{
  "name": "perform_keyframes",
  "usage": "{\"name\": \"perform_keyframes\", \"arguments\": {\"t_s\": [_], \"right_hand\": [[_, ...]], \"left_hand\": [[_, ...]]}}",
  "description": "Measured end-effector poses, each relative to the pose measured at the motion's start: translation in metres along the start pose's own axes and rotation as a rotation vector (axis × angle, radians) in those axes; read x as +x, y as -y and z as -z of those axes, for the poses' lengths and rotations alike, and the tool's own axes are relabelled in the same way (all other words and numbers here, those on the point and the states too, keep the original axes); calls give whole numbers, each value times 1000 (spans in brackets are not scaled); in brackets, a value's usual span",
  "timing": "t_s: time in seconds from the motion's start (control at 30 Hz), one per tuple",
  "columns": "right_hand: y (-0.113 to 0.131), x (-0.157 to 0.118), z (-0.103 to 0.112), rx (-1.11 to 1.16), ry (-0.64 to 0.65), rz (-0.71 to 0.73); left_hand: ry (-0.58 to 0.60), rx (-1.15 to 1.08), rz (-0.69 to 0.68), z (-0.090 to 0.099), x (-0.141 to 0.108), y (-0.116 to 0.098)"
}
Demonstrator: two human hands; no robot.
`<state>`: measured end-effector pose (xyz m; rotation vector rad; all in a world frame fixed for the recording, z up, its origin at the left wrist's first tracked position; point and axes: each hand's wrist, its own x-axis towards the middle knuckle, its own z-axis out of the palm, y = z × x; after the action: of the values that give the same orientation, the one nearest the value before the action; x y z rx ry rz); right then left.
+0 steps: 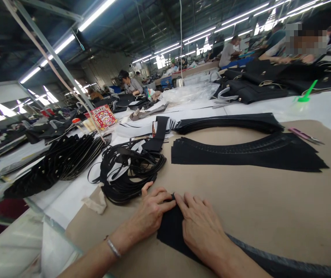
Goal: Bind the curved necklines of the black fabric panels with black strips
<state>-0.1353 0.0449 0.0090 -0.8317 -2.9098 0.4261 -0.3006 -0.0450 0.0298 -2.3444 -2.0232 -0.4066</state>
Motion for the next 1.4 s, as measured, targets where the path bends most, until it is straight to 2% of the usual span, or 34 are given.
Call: {"name": "perform_keyframes", "arguments": {"t_s": [0.17, 0.37, 0.57, 0.7, 0.9, 1.2, 1.4], "right_hand": [[5, 8, -6, 5, -85, -5], [-4, 1, 13, 83, -56, 20], [-13, -13, 19, 120, -28, -16], [-13, -15, 26, 166, -3, -65], [-20, -22, 31, 196, 14, -92], [-26, -27, 37, 238, 32, -64], [-31, -31, 38, 266, 35, -48]], "left_hand": [[-11, 2, 27, 0, -4, -1], [-76, 60, 78, 0, -3, -4], [-205, -96, 188, -3, 12, -23], [-128, -157, 126, -10, 25, -35], [-70, -144, 41, -12, 34, -33], [0, -154, 9, -19, 27, -29], [8, -180, 39, -14, 23, -35]]}}
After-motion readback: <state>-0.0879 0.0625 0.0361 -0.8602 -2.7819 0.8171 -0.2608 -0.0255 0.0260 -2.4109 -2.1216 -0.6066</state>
